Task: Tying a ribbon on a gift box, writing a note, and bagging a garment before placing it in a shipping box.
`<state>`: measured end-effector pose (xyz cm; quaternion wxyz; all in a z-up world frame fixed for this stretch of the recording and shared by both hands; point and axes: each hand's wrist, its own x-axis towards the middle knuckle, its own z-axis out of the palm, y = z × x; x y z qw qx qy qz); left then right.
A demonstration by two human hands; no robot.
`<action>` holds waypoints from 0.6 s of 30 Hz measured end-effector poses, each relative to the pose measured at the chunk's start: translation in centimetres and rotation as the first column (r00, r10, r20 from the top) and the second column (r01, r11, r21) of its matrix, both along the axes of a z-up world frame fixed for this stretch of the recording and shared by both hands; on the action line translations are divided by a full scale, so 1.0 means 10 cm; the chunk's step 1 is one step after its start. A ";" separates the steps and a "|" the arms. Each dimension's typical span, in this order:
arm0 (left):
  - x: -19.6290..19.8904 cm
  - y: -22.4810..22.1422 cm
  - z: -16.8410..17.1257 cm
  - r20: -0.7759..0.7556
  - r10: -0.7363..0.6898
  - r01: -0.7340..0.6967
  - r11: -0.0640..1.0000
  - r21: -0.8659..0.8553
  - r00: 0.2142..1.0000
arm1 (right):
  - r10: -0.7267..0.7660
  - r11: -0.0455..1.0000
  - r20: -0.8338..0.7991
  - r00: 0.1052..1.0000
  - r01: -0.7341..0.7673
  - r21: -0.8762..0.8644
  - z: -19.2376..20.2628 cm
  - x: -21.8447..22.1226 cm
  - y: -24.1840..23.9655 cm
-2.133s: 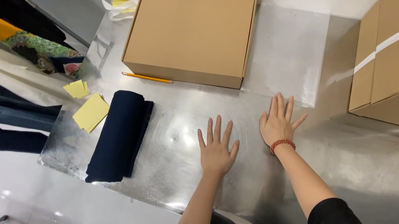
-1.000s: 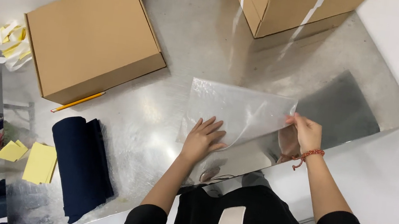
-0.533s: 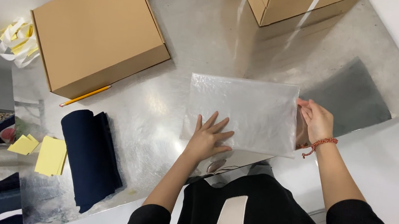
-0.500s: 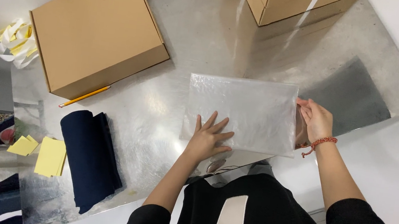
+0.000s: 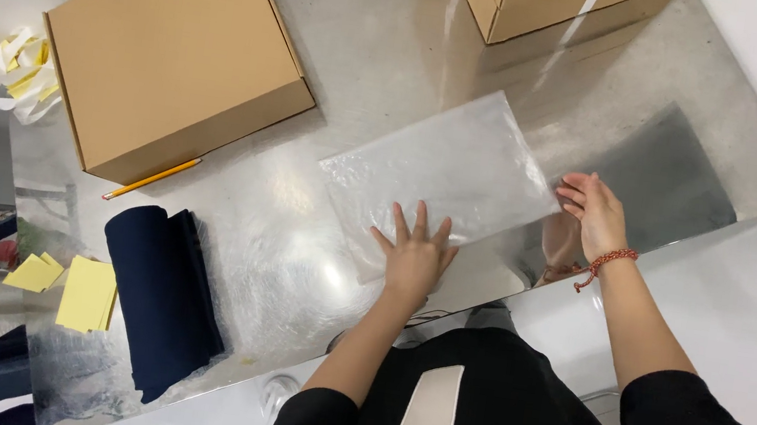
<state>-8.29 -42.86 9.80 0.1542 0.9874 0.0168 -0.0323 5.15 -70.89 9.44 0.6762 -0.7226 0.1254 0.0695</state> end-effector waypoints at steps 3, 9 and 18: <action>0.14 -0.11 0.02 -0.041 0.061 -0.063 0.997 -0.035 0.997 | 0.009 0.993 0.027 1.000 -0.005 -0.120 -0.03 -0.01 0.07; 0.12 -0.06 0.05 -0.031 0.028 -0.029 0.999 -0.031 0.999 | 0.014 0.960 0.174 0.985 0.036 -0.279 -0.37 -0.10 0.06; 0.29 0.49 -0.01 0.172 -0.166 0.160 0.986 0.048 0.971 | 0.216 0.686 0.382 0.898 0.139 -0.715 -0.28 -0.42 0.38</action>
